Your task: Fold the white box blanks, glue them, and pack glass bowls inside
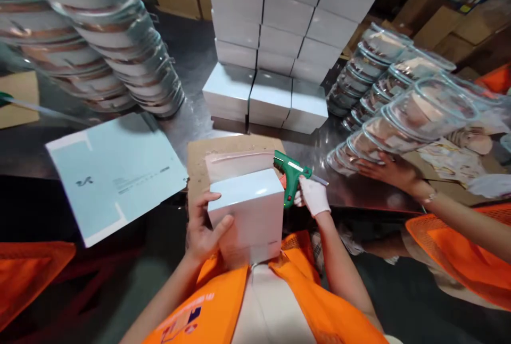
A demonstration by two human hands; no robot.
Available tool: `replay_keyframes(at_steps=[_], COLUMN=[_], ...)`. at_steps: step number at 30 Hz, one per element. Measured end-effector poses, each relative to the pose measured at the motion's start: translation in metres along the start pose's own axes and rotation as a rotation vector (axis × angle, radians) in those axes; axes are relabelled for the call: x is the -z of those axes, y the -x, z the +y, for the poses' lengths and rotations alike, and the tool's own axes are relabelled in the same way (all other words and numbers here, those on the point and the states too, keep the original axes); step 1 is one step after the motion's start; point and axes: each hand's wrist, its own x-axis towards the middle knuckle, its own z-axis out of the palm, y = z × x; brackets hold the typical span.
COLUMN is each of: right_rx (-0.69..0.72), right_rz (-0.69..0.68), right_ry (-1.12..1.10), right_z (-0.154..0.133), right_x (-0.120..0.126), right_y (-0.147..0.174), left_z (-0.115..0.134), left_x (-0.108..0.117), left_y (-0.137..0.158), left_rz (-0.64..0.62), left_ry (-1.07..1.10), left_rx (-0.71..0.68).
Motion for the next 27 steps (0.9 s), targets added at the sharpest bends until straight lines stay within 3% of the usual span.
replay_keyframes(at_steps=[3, 7, 10, 12, 16, 18, 21, 24, 26, 27], right_rx=[0.113, 0.170, 0.155, 0.267, 0.639, 0.781, 0.870, 0.852, 0.776, 0.721], right_rz=[0.039, -0.327, -0.357, -0.379, -0.661, -0.660, -0.629, -0.632, -0.505, -0.375], right_ry=[-0.045, -0.194, -0.284, -0.291, -0.112, 0.043, 0.166, 0.153, 0.084, 0.030], right_z=[-0.023, -0.047, -0.043, -0.034, -0.024, -0.025, -0.027, -0.024, -0.016, -0.011], right_x=[0.004, -0.018, -0.025, -0.018, 0.002, 0.007, 0.004, -0.001, -0.001, 0.000], right_y=[0.018, 0.029, 0.029, 0.030, 0.035, 0.039, 0.042, 0.040, 0.039, 0.040], left_z=[-0.002, 0.005, 0.010, 0.009, 0.002, 0.000, 0.003, 0.009, 0.010, 0.011], left_x=[-0.007, -0.021, -0.029, -0.032, -0.030, -0.026, -0.020, -0.017, -0.013, -0.009], left_y=[-0.002, -0.004, -0.002, -0.002, -0.005, -0.006, -0.006, -0.009, -0.017, -0.022], left_rz=[-0.029, -0.121, -0.143, -0.126, -0.132, -0.204, -0.279, -0.269, -0.201, -0.133], left_ry=[0.072, 0.193, 0.246, 0.304, 0.449, 0.411, 0.310, 0.246, 0.204, 0.194], left_rx=[0.019, 0.039, 0.075, 0.126, 0.086, 0.025, -0.015, -0.027, -0.038, -0.048])
